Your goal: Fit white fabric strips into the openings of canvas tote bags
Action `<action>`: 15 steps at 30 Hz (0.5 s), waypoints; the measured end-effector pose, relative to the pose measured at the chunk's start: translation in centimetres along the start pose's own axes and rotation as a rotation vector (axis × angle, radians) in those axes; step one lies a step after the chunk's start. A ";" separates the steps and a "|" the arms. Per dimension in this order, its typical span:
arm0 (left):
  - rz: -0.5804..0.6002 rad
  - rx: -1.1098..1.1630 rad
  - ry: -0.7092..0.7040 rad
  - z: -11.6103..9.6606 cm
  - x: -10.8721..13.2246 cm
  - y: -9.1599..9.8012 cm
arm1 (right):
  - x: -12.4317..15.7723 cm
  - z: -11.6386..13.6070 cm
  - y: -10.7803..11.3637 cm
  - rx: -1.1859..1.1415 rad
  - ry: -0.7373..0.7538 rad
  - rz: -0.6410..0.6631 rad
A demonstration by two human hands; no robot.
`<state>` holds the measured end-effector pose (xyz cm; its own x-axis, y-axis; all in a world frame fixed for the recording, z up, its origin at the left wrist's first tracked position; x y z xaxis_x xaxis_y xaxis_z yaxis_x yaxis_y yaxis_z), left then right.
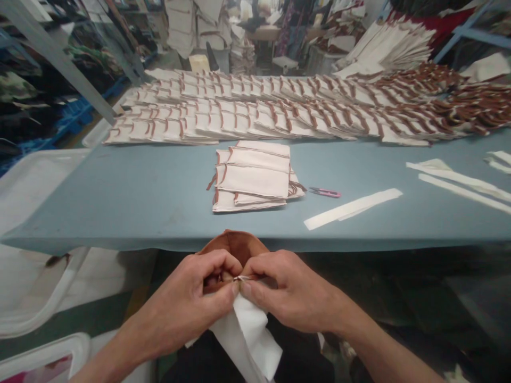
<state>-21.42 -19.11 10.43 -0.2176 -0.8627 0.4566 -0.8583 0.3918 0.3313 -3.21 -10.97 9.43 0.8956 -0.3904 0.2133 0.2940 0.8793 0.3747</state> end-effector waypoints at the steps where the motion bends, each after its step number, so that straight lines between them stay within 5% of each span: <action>1: 0.003 -0.007 0.000 0.1 -0.1 0.1 | -0.1 0.1 0.1 0.011 -0.009 0.012; 15: -0.324 -0.383 -0.448 1.1 1.0 -0.8 | -1.0 0.5 0.0 -0.046 -0.040 0.025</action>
<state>-21.43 -20.64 9.73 -0.2190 -0.9729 -0.0744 -0.7054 0.1052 0.7009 -4.24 -10.74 9.68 0.8890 -0.3778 0.2587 0.2875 0.9003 0.3268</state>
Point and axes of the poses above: each hand's wrist, its own x-axis away from the middle knuckle, its own y-axis out of the back of the hand, z = x × y, the point moved 1 cm from there along -x, towards the middle knuckle, and after that the axes turned 9 degrees about z, right-handed, at the moved point
